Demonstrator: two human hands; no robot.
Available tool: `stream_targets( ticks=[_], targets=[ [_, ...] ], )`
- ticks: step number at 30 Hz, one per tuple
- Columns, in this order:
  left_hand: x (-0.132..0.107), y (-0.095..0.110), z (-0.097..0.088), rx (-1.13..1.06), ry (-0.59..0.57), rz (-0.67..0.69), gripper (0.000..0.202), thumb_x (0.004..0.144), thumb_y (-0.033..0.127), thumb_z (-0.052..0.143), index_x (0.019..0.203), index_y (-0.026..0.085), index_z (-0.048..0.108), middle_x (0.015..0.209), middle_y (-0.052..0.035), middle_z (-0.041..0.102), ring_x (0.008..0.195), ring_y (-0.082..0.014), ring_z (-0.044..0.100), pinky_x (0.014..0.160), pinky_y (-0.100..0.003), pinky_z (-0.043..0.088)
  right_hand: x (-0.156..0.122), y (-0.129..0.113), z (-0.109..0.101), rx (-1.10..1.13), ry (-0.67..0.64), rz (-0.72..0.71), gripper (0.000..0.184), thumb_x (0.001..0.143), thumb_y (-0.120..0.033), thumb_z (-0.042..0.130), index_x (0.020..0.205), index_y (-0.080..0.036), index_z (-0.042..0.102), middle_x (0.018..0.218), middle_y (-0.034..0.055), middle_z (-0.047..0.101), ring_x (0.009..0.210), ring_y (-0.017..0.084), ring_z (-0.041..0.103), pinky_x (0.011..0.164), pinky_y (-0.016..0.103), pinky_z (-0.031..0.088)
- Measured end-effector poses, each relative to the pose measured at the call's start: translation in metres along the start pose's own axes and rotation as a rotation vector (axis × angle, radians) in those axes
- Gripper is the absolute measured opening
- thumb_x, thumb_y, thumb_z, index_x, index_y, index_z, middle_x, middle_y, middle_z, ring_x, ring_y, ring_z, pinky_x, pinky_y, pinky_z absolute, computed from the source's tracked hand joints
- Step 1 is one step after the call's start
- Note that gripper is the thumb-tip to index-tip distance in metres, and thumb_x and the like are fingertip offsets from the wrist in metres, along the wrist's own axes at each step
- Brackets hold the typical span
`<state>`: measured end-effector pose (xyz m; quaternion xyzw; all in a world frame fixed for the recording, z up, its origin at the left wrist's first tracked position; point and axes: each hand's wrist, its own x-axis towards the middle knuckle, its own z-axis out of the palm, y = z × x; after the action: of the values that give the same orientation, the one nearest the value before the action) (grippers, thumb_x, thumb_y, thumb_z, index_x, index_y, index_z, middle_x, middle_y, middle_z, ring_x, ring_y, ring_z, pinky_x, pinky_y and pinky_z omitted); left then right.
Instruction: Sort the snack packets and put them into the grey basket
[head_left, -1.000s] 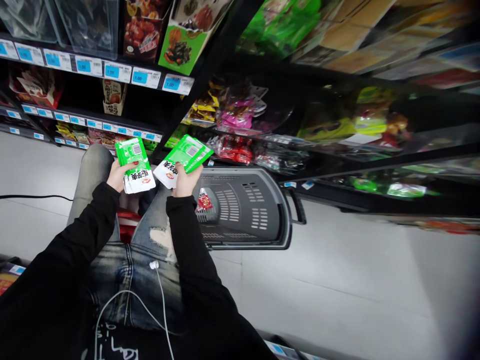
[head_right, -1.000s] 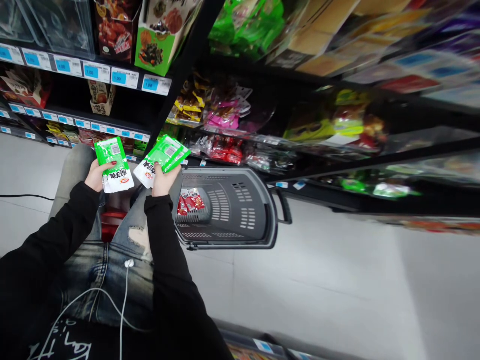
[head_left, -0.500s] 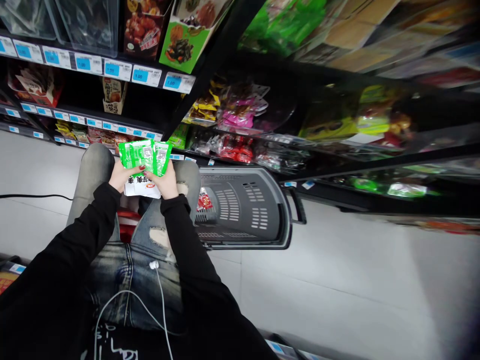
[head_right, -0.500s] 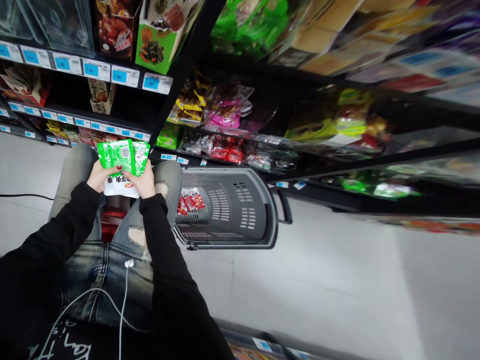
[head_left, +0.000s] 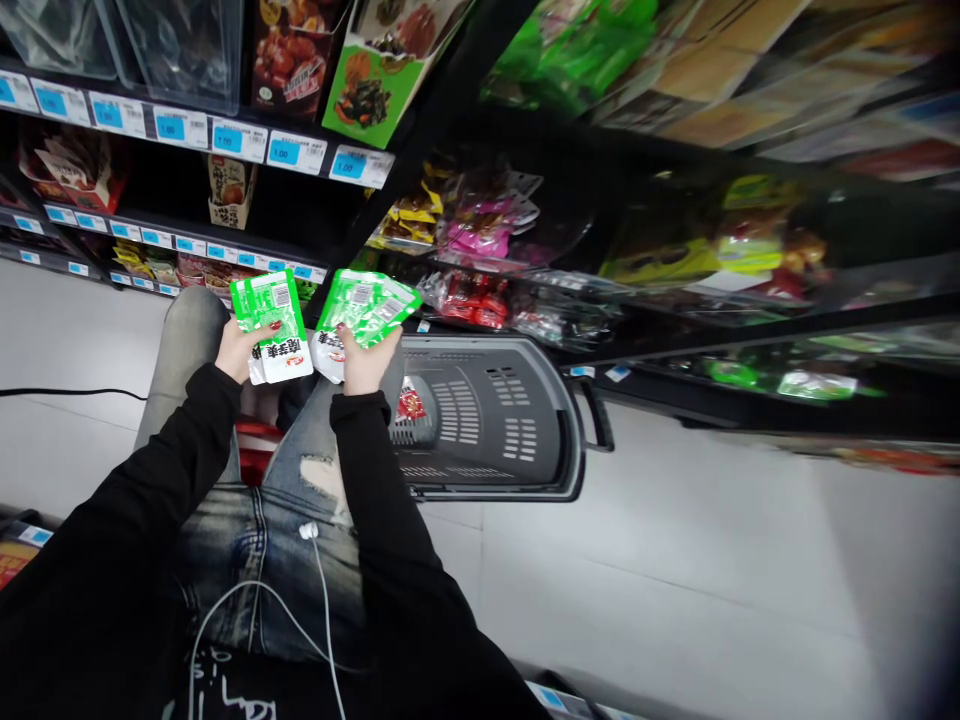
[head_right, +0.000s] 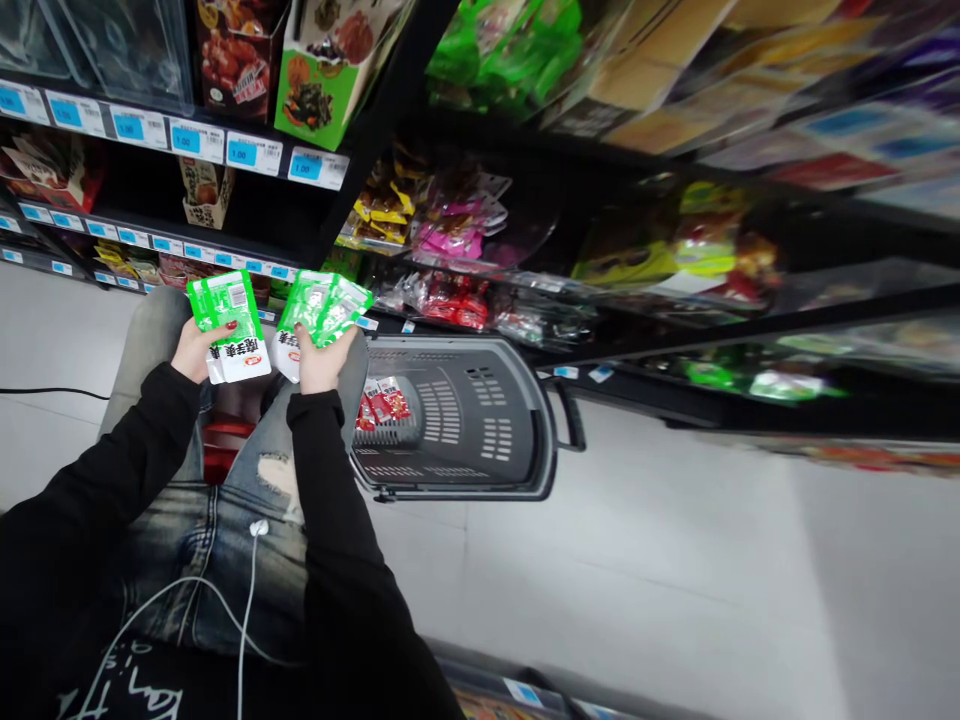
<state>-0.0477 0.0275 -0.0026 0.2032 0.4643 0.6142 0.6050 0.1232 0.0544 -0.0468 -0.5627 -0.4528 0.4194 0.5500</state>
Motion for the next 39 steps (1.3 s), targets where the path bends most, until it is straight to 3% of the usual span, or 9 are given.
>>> stream_targets(
  ticks=[2,7,10,16,22,27,31,35,39],
  targets=[
    [0.0,-0.002,-0.001,0.012,-0.016,0.015,0.044,0.042,0.019,0.084,0.082,0.014,0.068,0.086,-0.0072,0.074,0.087,-0.0275,0.069,0.086,-0.042,0.05,-0.006,-0.006,0.007,-0.036,0.008,0.013,0.07,0.061,-0.042,0.073,0.118,-0.016,0.042,0.121,0.0143,0.056,0.114,0.026,0.055,0.101,0.046,0.042],
    [0.001,-0.005,-0.002,0.075,-0.018,0.04,0.049,0.038,0.018,0.086,0.083,0.013,0.068,0.087,-0.0092,0.074,0.09,-0.0287,0.068,0.087,-0.043,0.049,-0.018,-0.014,0.022,-0.031,-0.248,0.031,0.065,0.056,-0.042,0.077,0.11,-0.019,0.048,0.109,0.0094,0.063,0.1,0.023,0.061,0.094,0.041,0.048],
    [0.001,-0.005,-0.001,0.086,0.001,0.05,0.043,0.042,0.019,0.084,0.081,0.013,0.068,0.083,-0.0077,0.074,0.091,-0.0288,0.067,0.088,-0.042,0.048,-0.019,-0.012,0.025,-0.049,-0.298,0.06,0.073,0.047,-0.036,0.082,0.109,-0.019,0.047,0.109,0.009,0.064,0.099,0.024,0.062,0.091,0.042,0.049],
    [0.003,-0.001,0.002,-0.083,-0.016,0.013,0.033,0.051,0.019,0.076,0.081,0.015,0.064,0.08,-0.0053,0.073,0.099,-0.0297,0.065,0.091,-0.044,0.046,-0.013,-0.011,0.02,0.074,-0.144,0.069,0.064,0.05,-0.033,0.08,0.103,-0.017,0.048,0.107,0.0095,0.064,0.097,0.022,0.062,0.091,0.04,0.049],
    [0.007,0.006,-0.007,-0.179,0.065,0.028,0.02,0.06,0.016,0.072,0.078,0.014,0.062,0.076,-0.0041,0.071,0.076,-0.0215,0.068,0.086,-0.042,0.049,0.001,-0.01,0.006,0.118,0.097,0.167,0.059,0.05,-0.027,0.077,0.1,-0.019,0.046,0.103,0.0078,0.065,0.092,0.02,0.063,0.089,0.041,0.049],
    [0.001,0.003,-0.001,-0.226,-0.044,-0.103,0.021,0.063,0.017,0.072,0.082,0.015,0.063,0.079,-0.004,0.071,0.083,-0.0219,0.068,0.09,-0.042,0.048,-0.01,-0.013,0.014,0.083,-0.18,0.121,0.062,0.049,-0.032,0.079,0.101,-0.018,0.048,0.105,0.0079,0.064,0.096,0.022,0.061,0.094,0.043,0.047],
    [-0.002,-0.005,0.006,-0.132,-0.057,-0.024,0.033,0.06,0.02,0.077,0.089,0.017,0.062,0.09,-0.0049,0.072,0.101,-0.0252,0.064,0.096,-0.042,0.045,-0.024,-0.019,0.027,0.126,-0.367,0.088,0.057,0.061,-0.04,0.07,0.111,-0.02,0.049,0.115,0.0077,0.061,0.106,0.022,0.058,0.101,0.041,0.042],
    [-0.001,-0.012,0.005,-0.005,-0.108,0.038,0.048,0.057,0.025,0.08,0.1,0.02,0.058,0.103,-0.0048,0.069,0.108,-0.0256,0.061,0.099,-0.043,0.042,-0.03,-0.019,0.036,0.248,-0.448,0.199,0.06,0.068,-0.047,0.06,0.122,-0.024,0.046,0.125,0.0036,0.058,0.116,0.021,0.054,0.106,0.038,0.039],
    [0.001,-0.019,0.001,0.165,-0.184,0.1,0.062,0.059,0.032,0.079,0.114,0.021,0.052,0.12,-0.009,0.062,0.116,-0.0286,0.055,0.101,-0.045,0.04,-0.031,-0.012,0.038,0.347,-0.464,0.314,0.067,0.074,-0.063,0.046,0.125,-0.02,0.047,0.122,0.0071,0.061,0.118,0.024,0.055,0.103,0.042,0.043]
  ],
)
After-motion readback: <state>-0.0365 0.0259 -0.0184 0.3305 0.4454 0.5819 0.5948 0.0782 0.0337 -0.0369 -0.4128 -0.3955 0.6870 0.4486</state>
